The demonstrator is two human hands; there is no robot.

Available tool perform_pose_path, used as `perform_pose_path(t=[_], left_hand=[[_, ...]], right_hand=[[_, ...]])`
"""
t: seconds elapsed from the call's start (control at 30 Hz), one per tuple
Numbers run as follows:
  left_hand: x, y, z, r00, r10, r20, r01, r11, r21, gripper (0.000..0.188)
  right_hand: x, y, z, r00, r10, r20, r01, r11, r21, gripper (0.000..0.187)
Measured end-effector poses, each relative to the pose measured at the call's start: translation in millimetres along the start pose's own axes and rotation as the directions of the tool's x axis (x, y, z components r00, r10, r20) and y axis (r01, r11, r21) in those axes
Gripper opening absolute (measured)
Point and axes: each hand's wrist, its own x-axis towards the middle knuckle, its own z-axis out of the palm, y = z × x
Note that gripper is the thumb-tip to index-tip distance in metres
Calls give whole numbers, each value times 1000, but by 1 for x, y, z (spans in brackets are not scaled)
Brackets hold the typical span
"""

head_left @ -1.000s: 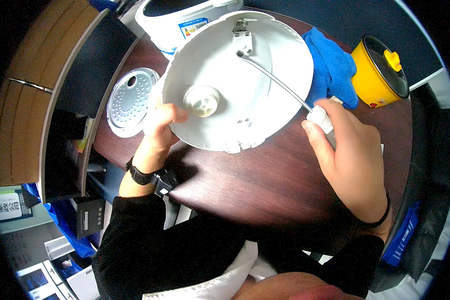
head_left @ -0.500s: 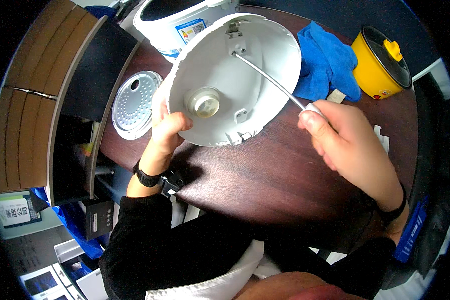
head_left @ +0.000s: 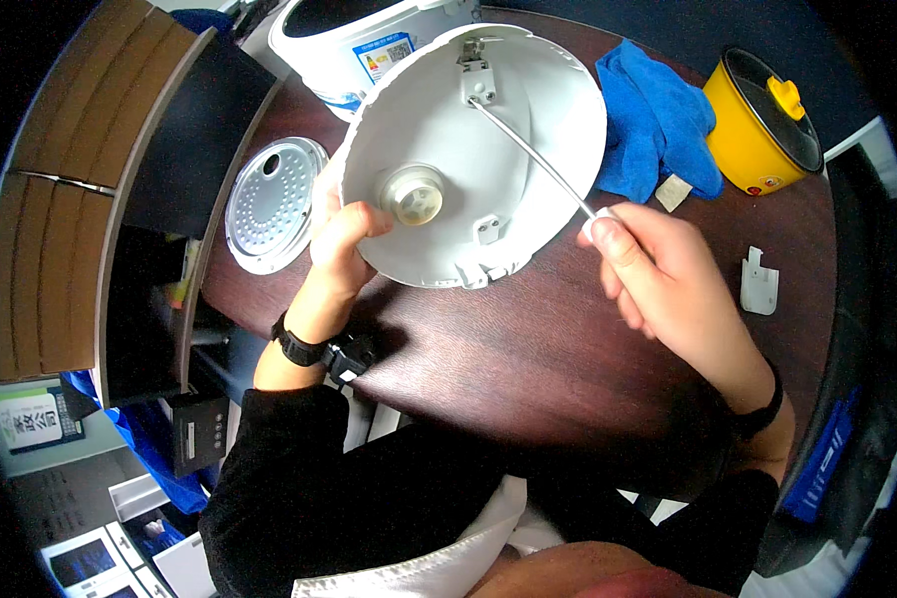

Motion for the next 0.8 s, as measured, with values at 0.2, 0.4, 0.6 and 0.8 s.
perform_pose_path(t=[0.2,0.4,0.6,0.8], left_hand=[[0,0,-4,999,-44,14,43,999,11,64],[-1,-1,-5,999,-37,26,36,999,41,66],[-6,6,-3,998,-51,41,47,994,100,69],[-6,6,-8,995,-28,96,16,993,119,72]], right_hand=[[-5,-8,-8,921,-345,-180,184,794,-579,23],[-15,-34,-13,918,-373,-131,106,552,-827,20],[-23,-57,-16,924,-363,-121,52,430,-901,21],[-23,-56,-18,951,-289,-112,32,449,-893,25]])
